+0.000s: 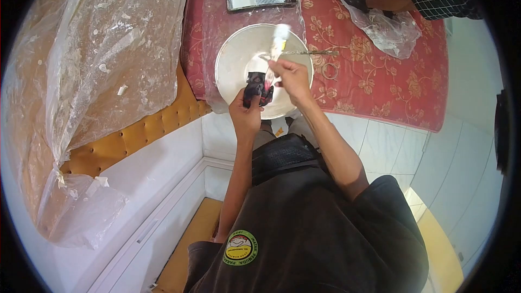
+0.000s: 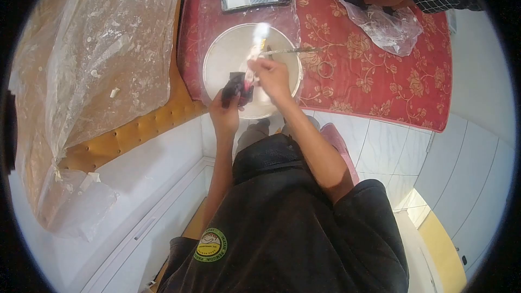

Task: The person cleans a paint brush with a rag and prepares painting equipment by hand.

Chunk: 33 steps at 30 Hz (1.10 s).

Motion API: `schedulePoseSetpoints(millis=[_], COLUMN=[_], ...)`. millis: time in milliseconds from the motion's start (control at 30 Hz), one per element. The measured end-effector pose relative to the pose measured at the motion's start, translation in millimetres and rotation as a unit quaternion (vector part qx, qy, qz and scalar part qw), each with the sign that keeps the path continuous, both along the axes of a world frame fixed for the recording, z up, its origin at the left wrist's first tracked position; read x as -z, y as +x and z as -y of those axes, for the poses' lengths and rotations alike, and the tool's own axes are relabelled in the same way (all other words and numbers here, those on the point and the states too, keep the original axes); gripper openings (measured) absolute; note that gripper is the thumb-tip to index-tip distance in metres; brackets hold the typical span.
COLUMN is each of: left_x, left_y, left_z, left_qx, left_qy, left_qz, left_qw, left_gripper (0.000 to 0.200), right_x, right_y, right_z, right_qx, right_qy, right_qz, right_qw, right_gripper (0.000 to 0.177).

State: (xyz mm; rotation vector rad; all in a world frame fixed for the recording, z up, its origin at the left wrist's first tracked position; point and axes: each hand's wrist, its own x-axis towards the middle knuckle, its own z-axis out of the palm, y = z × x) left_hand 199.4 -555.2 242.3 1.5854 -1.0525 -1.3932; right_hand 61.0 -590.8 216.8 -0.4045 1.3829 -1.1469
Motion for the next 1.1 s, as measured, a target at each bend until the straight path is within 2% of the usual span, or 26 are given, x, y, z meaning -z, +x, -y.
schedulePoseSetpoints(millis=[100,200,233,267,300,367,400,467,500,567,600,633,667,700,767,800,833,900,967,1000,1033,1100], left_x=[4,6,2,-3,2,15,17,21,15,2,-1,-6,-10,-6,1,-3,-8,-10,-5,-5,-6,-9], left_y=[3,5,7,9,12,18,19,19,16,11,12,16,18,20,23,22,21,21,20,20,21,23], left_z=[-6,-3,0,2,2,5,5,5,7,10,10,10,9,8,8,9,9,9,10,11,11,13], left_qx=[-0.004,-0.039,-0.082,-0.124,-0.125,-0.108,-0.11,-0.077,-0.077,-0.112,-0.113,-0.113,-0.114,-0.117,-0.118,-0.121,-0.101,-0.082,-0.086,-0.085,-0.088,-0.09], left_qy=[0.003,-0.054,-0.005,0.045,0.044,0.047,0.045,-0.03,-0.03,-0.09,-0.091,-0.061,-0.03,-0.031,-0.018,-0.019,-0.013,-0.006,0.003,0.004,-0.011,-0.026], left_qz=[-0.051,-0.106,-0.269,-0.422,-0.422,-0.302,-0.301,-0.135,-0.135,-0.113,-0.114,-0.102,-0.091,-0.09,-0.159,-0.159,-0.153,-0.146,-0.187,-0.187,-0.156,-0.124], left_qw=[0.999,0.992,0.96,0.897,0.897,0.946,0.946,0.987,0.987,0.983,0.983,0.986,0.989,0.989,0.98,0.98,0.983,0.986,0.979,0.979,0.984,0.988], left_gripper=[0.02,0.022,0.023,0.023,0.023,0.024,0.024,0.025,0.025,0.02,0.02,0.018,0.016,0.016,0.018,0.018,0.02,0.022,0.016,0.016,0.018,0.021], right_x=[3,0,-2,-5,-8,-12,-10,-5,-2,4,10,16,22,21,20,18,17,13,8,5,3,1], right_y=[-17,-21,-20,-19,-19,-15,-14,-15,-16,-20,-20,-19,-17,-15,-10,-8,-5,1,0,-1,-2,-4], right_z=[12,12,11,10,8,7,7,7,6,5,4,3,2,0,-8,-10,-11,-13,-14,-14,-14,-14], right_qx=[-0.004,-0.023,-0.031,-0.028,-0.03,-0.042,-0.044,-0.101,-0.101,-0.122,-0.124,-0.148,-0.168,-0.171,-0.161,-0.152,-0.155,-0.148,-0.149,-0.155,-0.162,-0.148], right_qy=[0.021,0.024,0.019,0.024,0.024,-0.002,-0.003,-0.038,-0.039,-0.051,-0.051,-0.082,-0.109,-0.107,-0.098,-0.072,-0.071,-0.023,-0.034,-0.039,-0.045,-0.05], right_qz=[0.055,0.094,0.119,0.125,0.125,0.148,0.149,0.194,0.194,0.375,0.375,0.511,0.634,0.635,0.536,0.469,0.47,0.328,0.304,0.254,0.204,0.184], right_qw=[0.998,0.995,0.992,0.991,0.991,0.988,0.988,0.975,0.975,0.917,0.917,0.843,0.746,0.746,0.823,0.867,0.866,0.933,0.94,0.954,0.964,0.97], right_gripper=[0.014,0.015,0.016,0.018,0.018,0.028,0.028,0.027,0.027,0.025,0.025,0.024,0.023,0.023,0.021,0.023,0.023,0.027,0.03,0.027,0.025,0.024])
